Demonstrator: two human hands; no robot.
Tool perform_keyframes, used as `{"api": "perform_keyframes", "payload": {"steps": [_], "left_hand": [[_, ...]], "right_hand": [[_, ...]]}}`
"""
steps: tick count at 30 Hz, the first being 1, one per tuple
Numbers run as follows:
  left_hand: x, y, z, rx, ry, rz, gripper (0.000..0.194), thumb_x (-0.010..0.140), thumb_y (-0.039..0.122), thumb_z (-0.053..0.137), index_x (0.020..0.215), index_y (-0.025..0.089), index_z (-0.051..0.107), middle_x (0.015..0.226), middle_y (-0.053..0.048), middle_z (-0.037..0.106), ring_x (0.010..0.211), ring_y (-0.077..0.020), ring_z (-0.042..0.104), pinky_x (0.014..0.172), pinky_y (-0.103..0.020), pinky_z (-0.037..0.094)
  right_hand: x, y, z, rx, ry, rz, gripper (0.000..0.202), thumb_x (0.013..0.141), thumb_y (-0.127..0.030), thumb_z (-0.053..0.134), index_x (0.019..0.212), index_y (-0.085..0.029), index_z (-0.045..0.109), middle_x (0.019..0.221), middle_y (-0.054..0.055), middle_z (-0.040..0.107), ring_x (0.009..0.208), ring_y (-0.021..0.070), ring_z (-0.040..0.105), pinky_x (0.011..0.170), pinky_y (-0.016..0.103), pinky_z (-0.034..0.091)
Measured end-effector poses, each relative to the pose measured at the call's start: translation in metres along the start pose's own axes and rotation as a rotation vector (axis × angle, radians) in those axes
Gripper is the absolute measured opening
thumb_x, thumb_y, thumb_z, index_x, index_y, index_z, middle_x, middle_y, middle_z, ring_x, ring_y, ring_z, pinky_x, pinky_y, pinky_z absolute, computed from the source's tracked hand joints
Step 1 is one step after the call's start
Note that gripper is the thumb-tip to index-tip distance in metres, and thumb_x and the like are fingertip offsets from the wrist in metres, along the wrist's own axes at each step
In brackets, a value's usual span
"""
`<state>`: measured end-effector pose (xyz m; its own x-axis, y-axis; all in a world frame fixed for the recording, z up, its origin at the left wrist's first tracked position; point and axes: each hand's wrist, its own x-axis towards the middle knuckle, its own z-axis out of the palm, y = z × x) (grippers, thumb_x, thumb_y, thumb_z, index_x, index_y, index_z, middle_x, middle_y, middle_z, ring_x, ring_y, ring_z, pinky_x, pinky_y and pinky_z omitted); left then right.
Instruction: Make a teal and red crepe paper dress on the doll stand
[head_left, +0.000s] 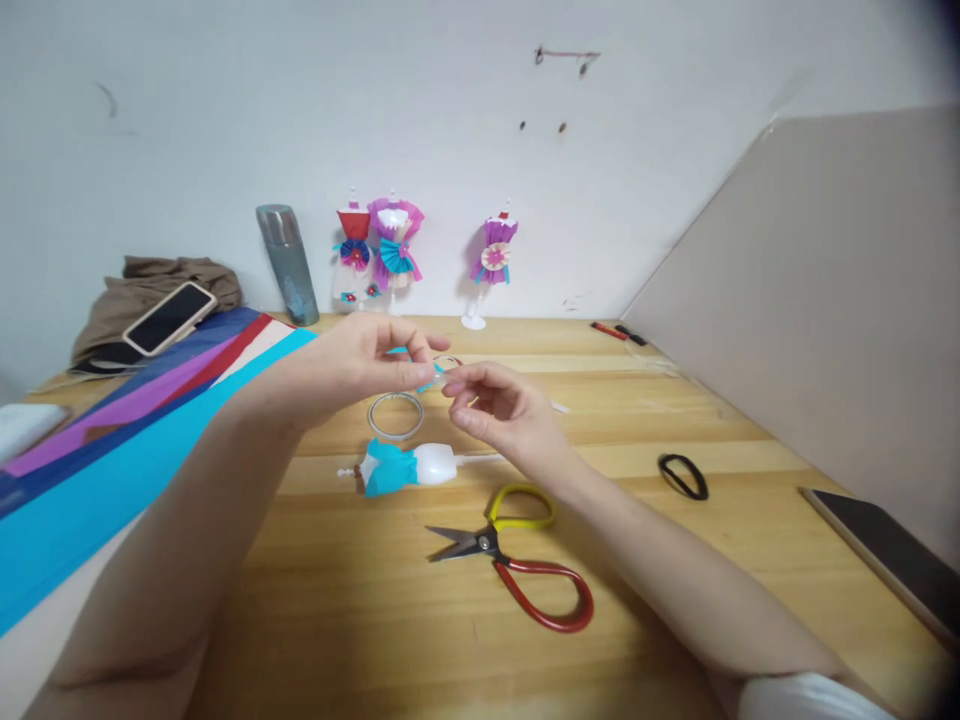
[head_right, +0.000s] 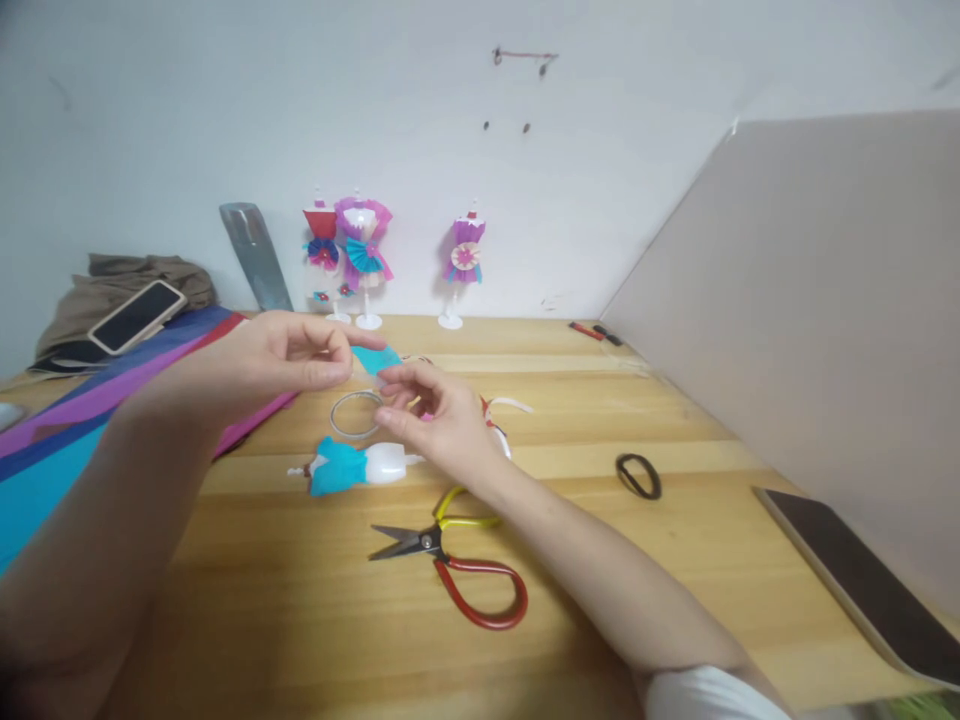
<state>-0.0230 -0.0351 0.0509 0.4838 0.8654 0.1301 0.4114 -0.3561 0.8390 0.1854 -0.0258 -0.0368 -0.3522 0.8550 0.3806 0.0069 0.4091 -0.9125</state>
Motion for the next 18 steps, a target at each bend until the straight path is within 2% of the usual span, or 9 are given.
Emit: {"api": "perform_keyframes", "payload": {"steps": [4,8,13,18], "left_hand": [[0.004,-0.003,0.007,-0.028,-0.018,-0.01,0.022,0.077,0.039,0.068,0.069,0.019,0.062,0.119,-0.008,0.073,0.129,-0.0299,0.058,0.111,-0.047,0.04],[0.006,-0.005,0.011,-0.042,-0.014,-0.031,0.022,0.077,0.039,0.067,0.069,0.019,0.061,0.119,-0.007,0.073,0.125,-0.0281,0.06,0.112,-0.047,0.04],[0.007,-0.005,0.011,0.021,0.078,-0.069,0.022,0.074,0.039,0.069,0.07,0.018,0.064,0.124,-0.008,0.071,0.126,-0.029,0.059,0.111,-0.048,0.041],[0.002,-0.002,0.008,0.232,0.165,-0.093,0.021,0.073,0.039,0.069,0.076,0.019,0.071,0.137,-0.008,0.063,0.128,-0.0295,0.058,0.114,-0.05,0.037]], "right_hand": [[-0.004,-0.009,0.004,0.058,0.105,0.009,0.028,0.071,-0.04,0.082,0.088,-0.021,0.071,0.081,0.003,0.069,0.073,0.016,0.063,0.068,0.031,0.051],[-0.003,-0.012,0.005,0.054,0.17,0.021,0.021,0.073,-0.037,0.078,0.073,-0.02,0.067,0.064,-0.001,0.064,0.057,0.0113,0.056,0.058,0.027,0.046],[-0.002,-0.012,0.001,0.025,0.147,-0.017,0.02,0.075,-0.035,0.075,0.068,-0.019,0.064,0.061,-0.002,0.061,0.055,0.0107,0.053,0.055,0.026,0.043],[0.0,-0.006,-0.001,-0.115,0.135,-0.117,0.016,0.079,-0.028,0.069,0.066,-0.02,0.064,0.061,-0.002,0.061,0.056,0.0112,0.052,0.055,0.027,0.04]]}}
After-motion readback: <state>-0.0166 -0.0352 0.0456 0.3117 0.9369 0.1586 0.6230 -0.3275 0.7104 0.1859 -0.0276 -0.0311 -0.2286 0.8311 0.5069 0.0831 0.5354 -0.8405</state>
